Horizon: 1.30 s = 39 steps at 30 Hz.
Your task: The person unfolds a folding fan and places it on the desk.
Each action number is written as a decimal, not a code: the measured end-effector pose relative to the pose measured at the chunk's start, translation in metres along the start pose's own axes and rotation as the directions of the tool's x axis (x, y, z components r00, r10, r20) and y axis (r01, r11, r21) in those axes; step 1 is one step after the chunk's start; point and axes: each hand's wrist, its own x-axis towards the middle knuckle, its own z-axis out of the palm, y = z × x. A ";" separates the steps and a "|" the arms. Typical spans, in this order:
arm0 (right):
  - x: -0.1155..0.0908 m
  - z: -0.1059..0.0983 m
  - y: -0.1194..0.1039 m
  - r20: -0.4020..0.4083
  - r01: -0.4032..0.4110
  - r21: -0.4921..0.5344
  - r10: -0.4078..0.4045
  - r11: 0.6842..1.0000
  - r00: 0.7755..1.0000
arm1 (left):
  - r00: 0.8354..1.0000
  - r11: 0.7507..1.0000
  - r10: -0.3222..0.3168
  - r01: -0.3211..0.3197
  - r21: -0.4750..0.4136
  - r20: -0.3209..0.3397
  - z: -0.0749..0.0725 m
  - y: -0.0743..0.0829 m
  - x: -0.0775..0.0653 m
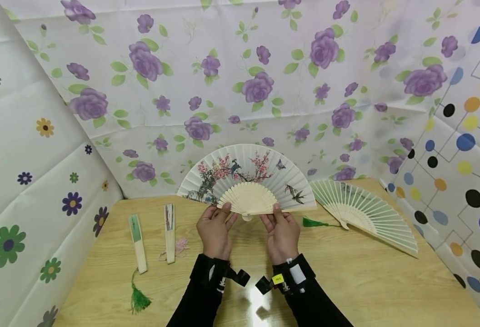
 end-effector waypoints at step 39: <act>-0.052 -0.132 -0.029 -0.053 -0.101 -0.068 0.097 0.993 0.994 | 0.904 0.919 -0.389 0.367 0.143 0.178 0.013 -0.070 -0.033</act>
